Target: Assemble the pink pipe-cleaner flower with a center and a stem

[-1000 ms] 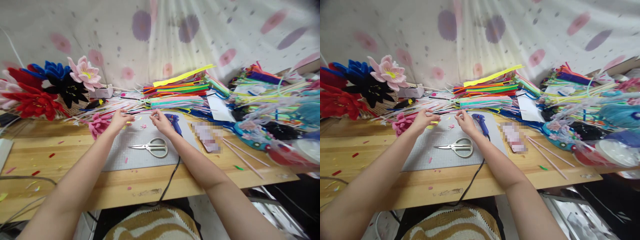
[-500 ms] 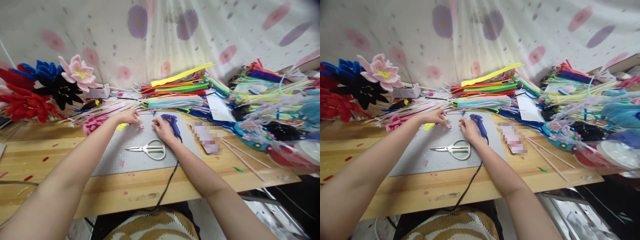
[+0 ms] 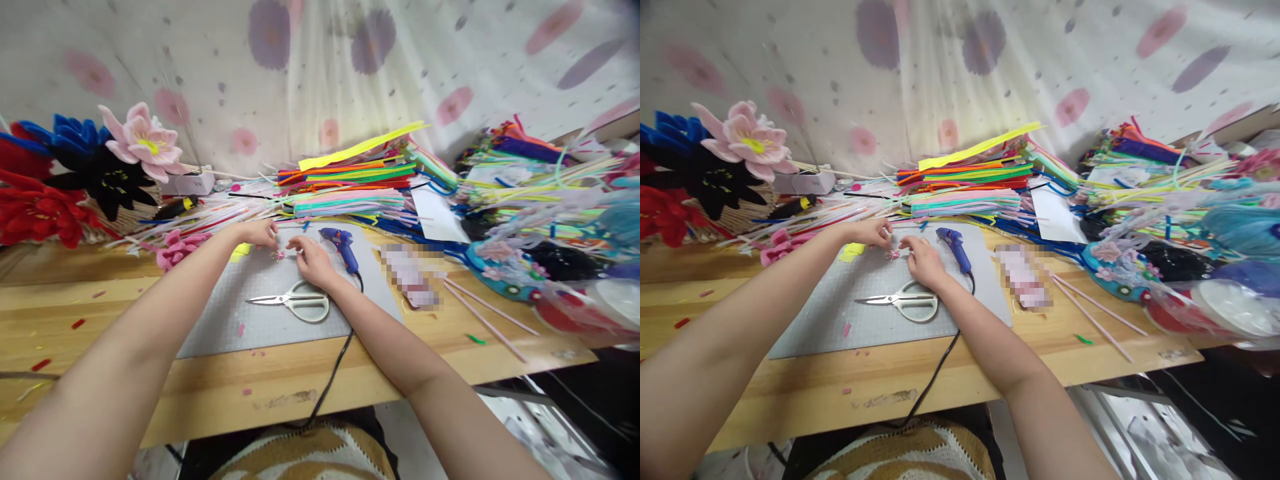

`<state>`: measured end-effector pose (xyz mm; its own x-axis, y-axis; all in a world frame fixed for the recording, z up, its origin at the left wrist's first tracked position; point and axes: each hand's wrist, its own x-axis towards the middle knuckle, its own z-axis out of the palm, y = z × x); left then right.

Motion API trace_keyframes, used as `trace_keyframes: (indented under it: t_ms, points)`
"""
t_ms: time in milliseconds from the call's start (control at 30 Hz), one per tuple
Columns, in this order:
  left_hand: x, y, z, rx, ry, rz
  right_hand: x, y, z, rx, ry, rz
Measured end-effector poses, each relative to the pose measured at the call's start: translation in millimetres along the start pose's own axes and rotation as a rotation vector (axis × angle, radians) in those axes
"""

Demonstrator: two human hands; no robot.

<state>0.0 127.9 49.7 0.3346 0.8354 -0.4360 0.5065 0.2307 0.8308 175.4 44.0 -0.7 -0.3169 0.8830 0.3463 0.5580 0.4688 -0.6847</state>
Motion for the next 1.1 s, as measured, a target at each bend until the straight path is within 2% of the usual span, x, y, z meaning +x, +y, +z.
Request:
trace_keyframes:
  t_ms: [200, 400, 467, 600, 700, 800, 867, 1033, 1100]
  points:
    - [7, -5, 0, -0.056, -0.055, -0.014, 0, -1, 0, -0.021, -0.045, -0.005]
    - [7, 0, 1, 0.129, -0.056, 0.009, -1, 0, 2, 0.038, -0.045, -0.025]
    - [3, 3, 1, 0.101, -0.039, 0.017, 1, -1, 2, 0.148, 0.006, 0.025]
    - [-5, 11, 1, -0.06, 0.001, 0.028, 8, -4, 3, 0.464, 0.088, 0.247]
    - [-11, 15, 0, -0.124, -0.071, 0.035, 16, -7, 5, 0.707, -0.007, 0.383]
    - [-16, 15, 0, -0.16, -0.027, 0.031, 22, -9, 9, 0.845, -0.07, 0.436]
    - [-19, 15, 0, -0.088, -0.017, 0.051, 24, -9, 13, 0.853, -0.059, 0.435]
    - [-28, 14, -5, 0.165, -0.225, 0.142, 26, -8, 19, 0.824, -0.055, 0.441]
    - [-32, 14, -7, 0.185, -0.196, 0.167, 26, -8, 19, 0.831, -0.048, 0.441]
